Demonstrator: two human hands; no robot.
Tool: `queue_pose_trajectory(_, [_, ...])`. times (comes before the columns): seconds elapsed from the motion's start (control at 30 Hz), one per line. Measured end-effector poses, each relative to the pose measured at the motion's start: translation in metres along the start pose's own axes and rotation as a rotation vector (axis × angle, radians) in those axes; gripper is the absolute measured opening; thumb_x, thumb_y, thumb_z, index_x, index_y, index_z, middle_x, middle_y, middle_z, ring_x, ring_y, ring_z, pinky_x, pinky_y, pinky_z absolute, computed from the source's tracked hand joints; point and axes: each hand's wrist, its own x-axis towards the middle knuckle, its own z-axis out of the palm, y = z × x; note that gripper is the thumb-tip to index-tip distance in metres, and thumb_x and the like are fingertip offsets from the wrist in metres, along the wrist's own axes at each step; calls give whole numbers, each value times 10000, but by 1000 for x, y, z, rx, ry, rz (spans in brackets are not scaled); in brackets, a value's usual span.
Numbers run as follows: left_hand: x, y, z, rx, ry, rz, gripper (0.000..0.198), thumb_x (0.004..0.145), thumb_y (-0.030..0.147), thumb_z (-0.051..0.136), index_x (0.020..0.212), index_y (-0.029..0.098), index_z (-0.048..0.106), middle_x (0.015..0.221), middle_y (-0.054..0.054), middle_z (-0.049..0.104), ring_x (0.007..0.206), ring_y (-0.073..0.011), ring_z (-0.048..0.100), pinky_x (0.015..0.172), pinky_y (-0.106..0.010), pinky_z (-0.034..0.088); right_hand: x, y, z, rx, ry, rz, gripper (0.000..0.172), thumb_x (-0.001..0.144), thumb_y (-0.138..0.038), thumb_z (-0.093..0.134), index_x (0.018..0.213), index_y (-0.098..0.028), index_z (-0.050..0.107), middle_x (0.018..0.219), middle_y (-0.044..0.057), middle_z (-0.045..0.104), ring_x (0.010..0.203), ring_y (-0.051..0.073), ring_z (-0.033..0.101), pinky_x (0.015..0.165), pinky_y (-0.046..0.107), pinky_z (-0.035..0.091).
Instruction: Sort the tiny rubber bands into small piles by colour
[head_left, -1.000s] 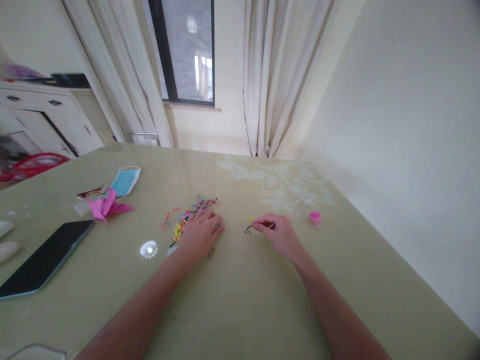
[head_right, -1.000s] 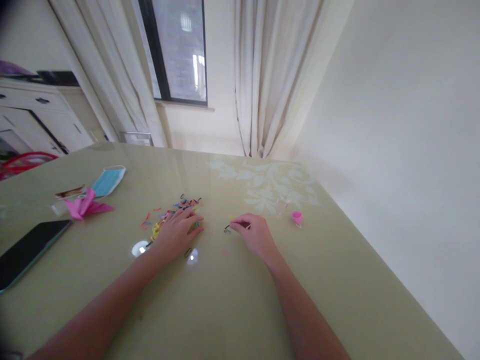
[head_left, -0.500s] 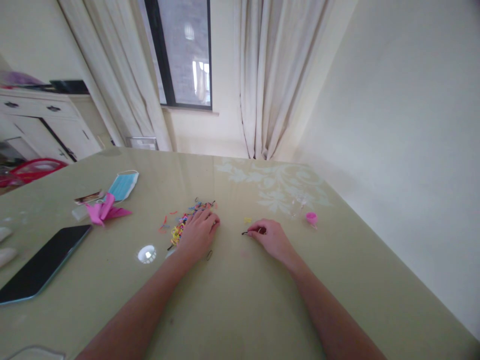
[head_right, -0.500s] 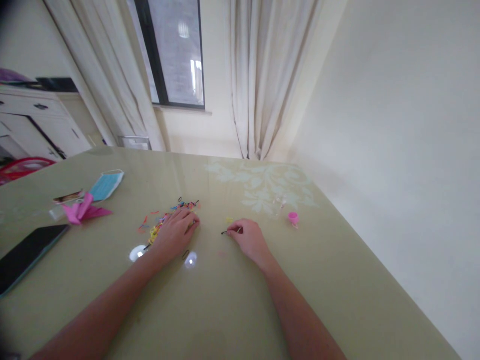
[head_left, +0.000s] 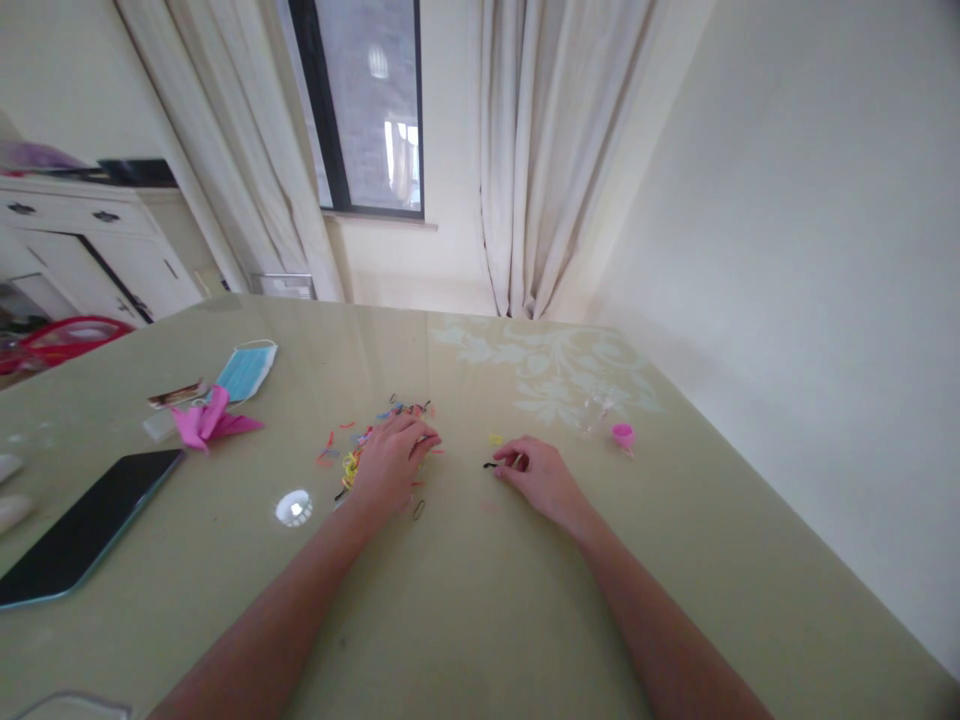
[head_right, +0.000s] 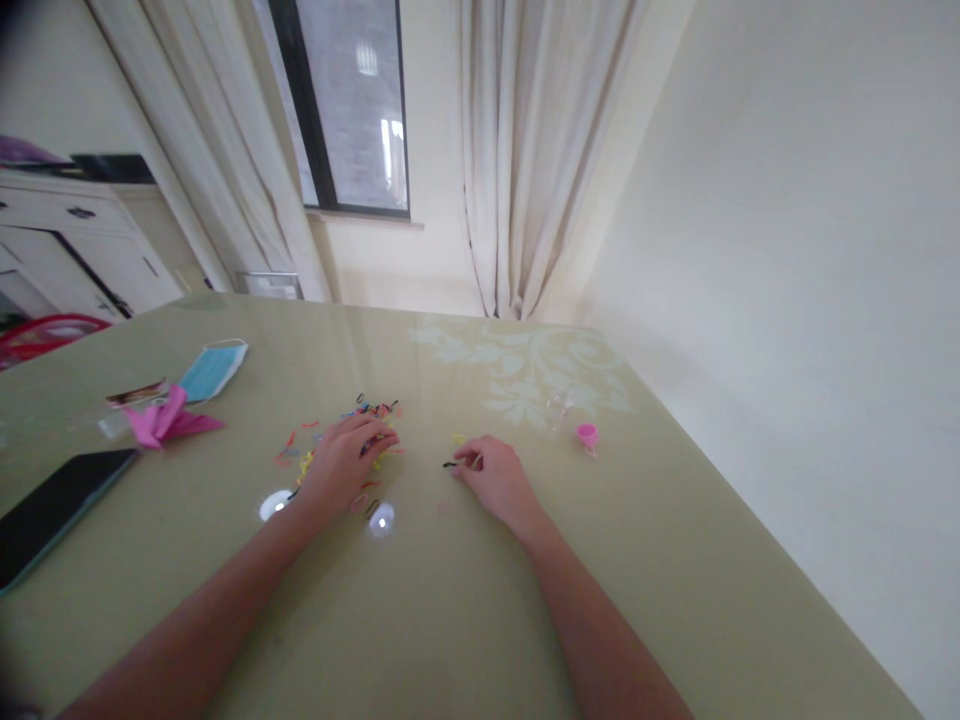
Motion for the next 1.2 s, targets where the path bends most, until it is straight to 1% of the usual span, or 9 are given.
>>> queue_pose_trajectory(0.1, [0, 2, -1, -11, 20, -29, 143, 957, 286, 674, 863, 217, 755, 994, -80, 762, 1011, -299, 680, 955, -457, 491, 0, -4, 0, -8, -9, -7, 164, 818, -115, 831, 968, -183, 826, 875, 54, 744, 740, 161, 653, 716, 291, 495])
queue_pose_trajectory(0.2, [1, 4, -3, -129, 69, -85, 129, 922, 298, 705, 822, 227, 744, 934, -61, 752, 967, -279, 679, 920, -428, 493, -1, -8, 1, 28, 0, -31, 141, 840, -131, 824, 973, -178, 822, 884, 53, 729, 730, 154, 643, 713, 289, 497])
queue_pose_trajectory(0.27, [3, 8, -5, -327, 88, -157, 148, 908, 338, 716, 813, 226, 737, 850, -38, 736, 854, -237, 674, 836, -377, 504, -2, -11, 1, 58, 25, -57, 121, 853, -142, 813, 967, -185, 819, 878, 48, 723, 706, 146, 630, 707, 289, 497])
queue_pose_trajectory(0.37, [4, 16, -10, -766, 62, -286, 248, 869, 454, 765, 838, 210, 732, 775, -18, 717, 725, -179, 655, 711, -306, 508, -6, -19, 2, 147, 65, -120, 93, 876, -196, 800, 968, -198, 817, 853, 39, 714, 680, 141, 615, 682, 282, 491])
queue_pose_trajectory(0.47, [2, 29, -14, -1141, 4, -357, 371, 807, 542, 835, 854, 189, 730, 808, -28, 737, 722, -149, 671, 720, -277, 542, -13, -31, 3, 296, 96, -190, 154, 902, -300, 793, 1019, -202, 811, 842, 34, 709, 666, 138, 604, 642, 269, 478])
queue_pose_trajectory(0.57, [-2, 40, -17, -1305, -67, -358, 394, 790, 543, 865, 864, 176, 742, 821, -35, 740, 708, -128, 666, 717, -261, 553, -21, -41, 4, 418, 113, -245, 221, 918, -362, 787, 1075, -208, 805, 845, 27, 705, 661, 131, 593, 612, 257, 463])
queue_pose_trajectory(0.77, [-6, 48, -14, -1275, -98, -266, 380, 823, 543, 840, 849, 179, 737, 695, -2, 655, 646, -121, 589, 646, -256, 502, -28, -47, 5, 473, 160, -317, 150, 942, -351, 767, 1014, -228, 813, 794, 12, 684, 650, 122, 581, 600, 248, 453])
queue_pose_trajectory(1.03, [-7, 53, -12, -1185, -123, -278, 425, 817, 582, 827, 823, 172, 717, 690, -11, 683, 659, -139, 621, 671, -275, 518, -29, -48, 5, 474, 190, -334, 151, 944, -354, 761, 891, -215, 790, 725, -1, 653, 609, 117, 559, 558, 240, 430])
queue_pose_trajectory(1.2, [-6, 54, -11, -1144, -152, -290, 412, 837, 569, 812, 833, 166, 728, 699, -11, 694, 675, -139, 635, 684, -267, 524, -31, -48, 4, 445, 241, -373, 127, 927, -346, 787, 952, -222, 803, 737, -6, 658, 597, 113, 551, 554, 242, 430])
